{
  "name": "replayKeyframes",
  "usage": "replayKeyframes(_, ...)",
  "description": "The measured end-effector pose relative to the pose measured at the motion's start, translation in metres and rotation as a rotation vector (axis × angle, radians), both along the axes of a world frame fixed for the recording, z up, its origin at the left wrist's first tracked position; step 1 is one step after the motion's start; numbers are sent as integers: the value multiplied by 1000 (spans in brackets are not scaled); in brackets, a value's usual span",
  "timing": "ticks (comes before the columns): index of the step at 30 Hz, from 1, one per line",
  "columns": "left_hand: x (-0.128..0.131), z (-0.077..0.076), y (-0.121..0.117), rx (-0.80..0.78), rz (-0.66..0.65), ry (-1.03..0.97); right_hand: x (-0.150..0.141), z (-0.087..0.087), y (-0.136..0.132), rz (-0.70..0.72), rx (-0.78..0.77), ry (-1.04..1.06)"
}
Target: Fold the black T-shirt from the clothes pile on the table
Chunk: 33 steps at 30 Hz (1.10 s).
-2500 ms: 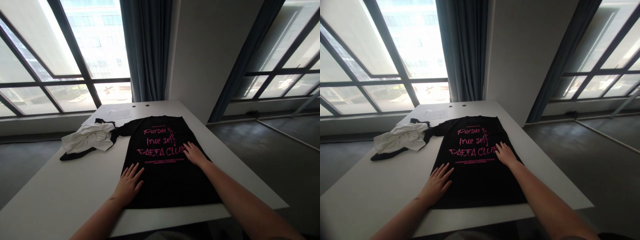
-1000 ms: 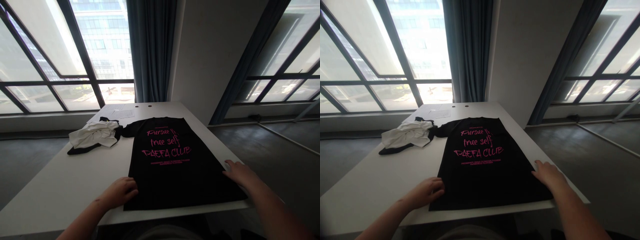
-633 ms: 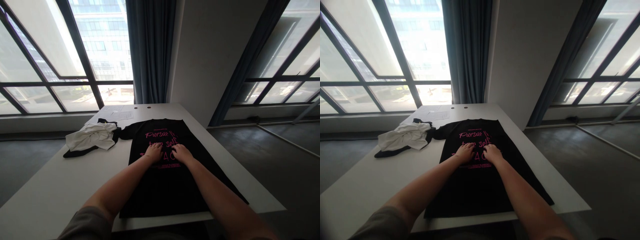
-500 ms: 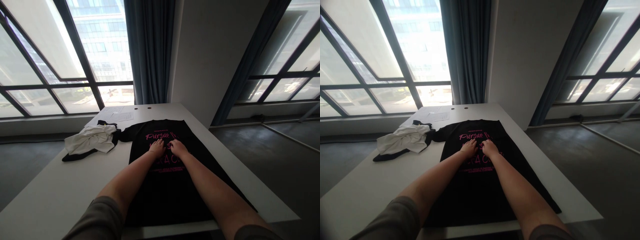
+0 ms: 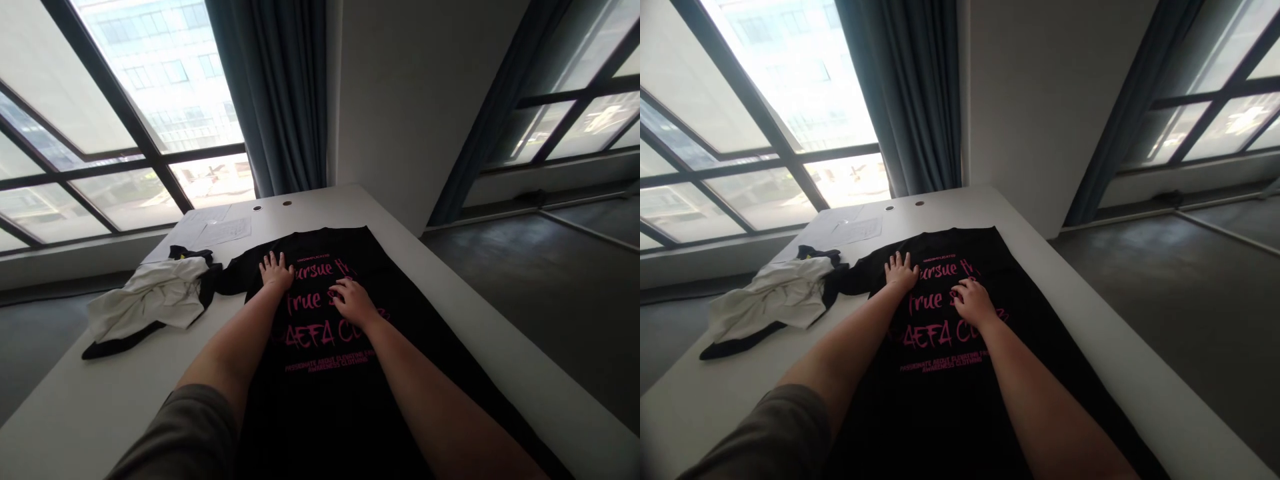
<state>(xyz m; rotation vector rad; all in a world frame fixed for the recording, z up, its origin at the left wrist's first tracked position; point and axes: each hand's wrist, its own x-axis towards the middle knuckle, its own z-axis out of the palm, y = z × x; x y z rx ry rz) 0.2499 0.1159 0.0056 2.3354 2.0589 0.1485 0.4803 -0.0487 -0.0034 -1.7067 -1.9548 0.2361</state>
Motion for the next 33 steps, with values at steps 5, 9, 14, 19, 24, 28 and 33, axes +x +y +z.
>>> replayKeyframes(5,6,6,41,-131,-212,57,-4,5,-4,-4,-15,-11)
replayKeyframes(9,21,5,68,-174,-172,57,-5,7,-7,7,-23,-32)
replayKeyframes(14,34,4,94,-218,-125,33,-6,10,-9,-10,-38,-27)
replayKeyframes(19,41,8,102,-224,-64,14,-6,10,-7,-19,-44,-22)
replayKeyframes(24,35,10,86,-186,-26,48,-4,7,-5,-23,-16,18)
replayKeyframes(28,-24,11,59,15,54,99,-4,7,-4,-26,-6,35)
replayKeyframes(33,-143,19,10,-18,189,146,-4,7,-4,-21,-10,17)
